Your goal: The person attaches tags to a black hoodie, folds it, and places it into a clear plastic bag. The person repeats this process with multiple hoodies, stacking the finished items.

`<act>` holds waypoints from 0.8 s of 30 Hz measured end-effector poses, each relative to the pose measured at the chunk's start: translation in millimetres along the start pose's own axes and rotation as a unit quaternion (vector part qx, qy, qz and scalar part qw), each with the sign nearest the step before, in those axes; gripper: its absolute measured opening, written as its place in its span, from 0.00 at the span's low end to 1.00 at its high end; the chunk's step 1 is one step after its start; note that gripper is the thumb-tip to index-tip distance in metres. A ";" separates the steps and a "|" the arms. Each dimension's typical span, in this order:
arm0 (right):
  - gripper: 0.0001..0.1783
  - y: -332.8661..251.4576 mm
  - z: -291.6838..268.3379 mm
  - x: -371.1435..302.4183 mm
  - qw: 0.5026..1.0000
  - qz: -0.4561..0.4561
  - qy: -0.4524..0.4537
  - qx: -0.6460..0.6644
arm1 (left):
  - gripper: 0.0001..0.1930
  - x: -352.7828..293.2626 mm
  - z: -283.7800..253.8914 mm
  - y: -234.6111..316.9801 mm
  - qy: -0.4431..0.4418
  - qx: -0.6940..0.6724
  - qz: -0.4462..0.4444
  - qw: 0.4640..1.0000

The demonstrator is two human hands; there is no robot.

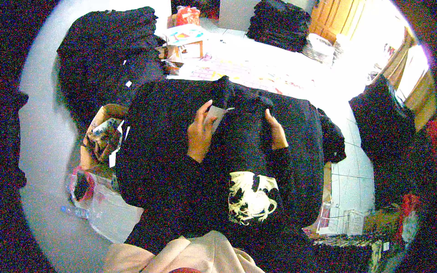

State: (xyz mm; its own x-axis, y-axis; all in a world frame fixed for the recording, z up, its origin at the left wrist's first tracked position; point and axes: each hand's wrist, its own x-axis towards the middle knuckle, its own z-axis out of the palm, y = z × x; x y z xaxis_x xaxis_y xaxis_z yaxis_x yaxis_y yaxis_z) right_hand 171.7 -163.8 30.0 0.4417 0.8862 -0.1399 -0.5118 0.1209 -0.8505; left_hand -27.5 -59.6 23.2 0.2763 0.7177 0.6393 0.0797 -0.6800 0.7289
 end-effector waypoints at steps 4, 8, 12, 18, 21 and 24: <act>0.23 -0.3 4.0 -1.3 0.996 -0.034 -0.033 0.076 | 0.17 -5.6 -1.6 7.5 -0.030 -0.028 -0.001 0.999; 0.24 1.7 1.3 2.7 0.995 -0.064 0.010 0.078 | 0.24 -22.7 13.1 24.3 -0.074 -0.045 0.088 0.992; 0.24 2.7 -3.3 4.1 0.992 -0.041 -0.072 0.095 | 0.31 -38.6 22.9 35.6 -0.091 -0.131 0.046 0.986; 0.26 -6.1 -1.5 -15.2 0.994 0.000 0.030 -0.108 | 0.43 -40.1 20.6 26.6 -0.230 -0.226 -0.035 0.946; 0.29 -9.1 2.1 -19.5 0.985 0.018 -0.007 -0.169 | 0.39 -58.2 3.3 31.2 -0.217 -0.037 -0.031 0.975; 0.30 -7.7 3.2 -17.8 0.978 0.051 0.057 -0.192 | 0.33 -89.6 -36.0 37.2 -0.129 -0.210 -0.108 0.963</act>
State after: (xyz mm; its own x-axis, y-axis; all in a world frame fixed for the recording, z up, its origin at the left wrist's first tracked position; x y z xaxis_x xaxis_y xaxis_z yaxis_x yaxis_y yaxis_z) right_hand 165.4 -179.1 40.6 0.4934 0.8269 -0.2700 -0.2513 -0.1616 -0.9543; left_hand -83.8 -143.8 1.9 0.5306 0.7369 0.4189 -0.2182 -0.3589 0.9075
